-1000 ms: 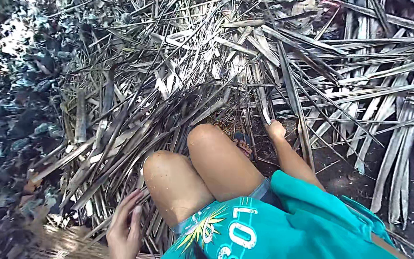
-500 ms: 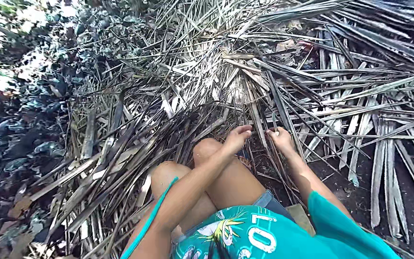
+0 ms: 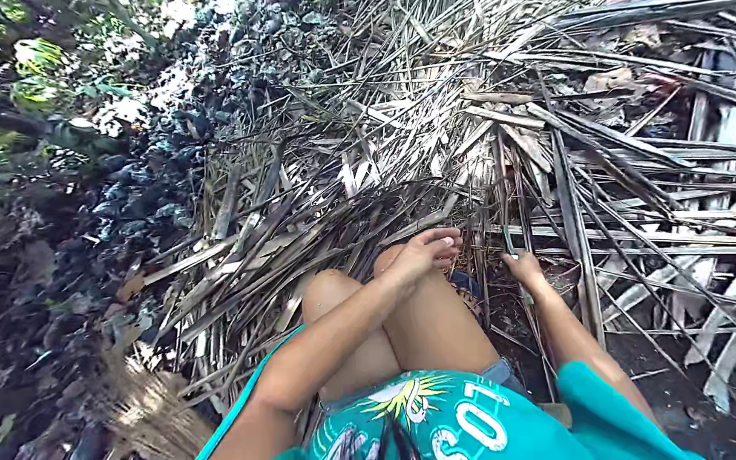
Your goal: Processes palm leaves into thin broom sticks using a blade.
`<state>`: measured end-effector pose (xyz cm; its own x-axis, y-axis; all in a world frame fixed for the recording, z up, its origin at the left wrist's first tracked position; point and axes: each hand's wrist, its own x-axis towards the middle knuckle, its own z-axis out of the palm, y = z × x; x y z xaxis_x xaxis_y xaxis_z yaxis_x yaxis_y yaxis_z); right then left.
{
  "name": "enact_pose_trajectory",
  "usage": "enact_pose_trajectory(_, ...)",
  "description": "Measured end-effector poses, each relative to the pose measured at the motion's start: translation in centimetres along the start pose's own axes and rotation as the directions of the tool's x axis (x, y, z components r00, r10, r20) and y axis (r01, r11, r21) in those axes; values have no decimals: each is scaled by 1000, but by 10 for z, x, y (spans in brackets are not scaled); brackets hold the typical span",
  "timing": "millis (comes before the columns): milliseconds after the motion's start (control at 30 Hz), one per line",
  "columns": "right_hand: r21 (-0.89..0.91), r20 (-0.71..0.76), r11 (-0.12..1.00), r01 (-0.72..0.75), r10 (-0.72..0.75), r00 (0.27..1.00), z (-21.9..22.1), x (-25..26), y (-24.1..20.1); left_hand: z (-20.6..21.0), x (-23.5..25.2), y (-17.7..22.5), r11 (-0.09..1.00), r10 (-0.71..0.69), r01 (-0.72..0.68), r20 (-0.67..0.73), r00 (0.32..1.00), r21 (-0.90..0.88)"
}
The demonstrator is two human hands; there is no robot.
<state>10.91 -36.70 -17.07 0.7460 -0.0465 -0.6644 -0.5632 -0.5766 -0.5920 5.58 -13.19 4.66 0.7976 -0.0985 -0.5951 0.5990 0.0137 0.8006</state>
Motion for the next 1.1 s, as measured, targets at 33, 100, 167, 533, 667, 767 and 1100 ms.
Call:
enact_pose_trajectory(33, 213, 4, 976, 45, -47, 999, -4, -26, -10, 9, 13, -4, 999, -31, 29, -35, 999, -45)
enact_pose_trajectory(100, 659, 69, 752, 14, -79, 994, -20, -86, -33, 30, 40, -21, 991, -99, 89, -89, 991, -102)
enact_pose_trajectory(167, 784, 133, 620, -13, -147, 980, -36, -141, -44, 54, 63, -42, 983, -154, 146, -61, 986, -108)
enact_pose_trajectory(533, 528, 174, 784, 327, -477, 862, -30, -239, -25, -4, 29, 13, 983, -138, 143, -51, 989, 113)
enact_pose_trajectory(667, 211, 108, 865, 456, -484, 868, -30, -232, -30, -145, -31, 59, 527, -50, 131, -123, 991, 840)
enact_pose_trajectory(767, 24, 129, 855, 518, -516, 847, -21, -228, -39, -243, -115, 62, 34, 117, 376, -378, 919, 926)
enact_pose_trajectory(1100, 126, 427, 598, 792, -753, 500, 37, -240, -143, -359, -337, -104, 645, 590, 445, -775, 226, 621)
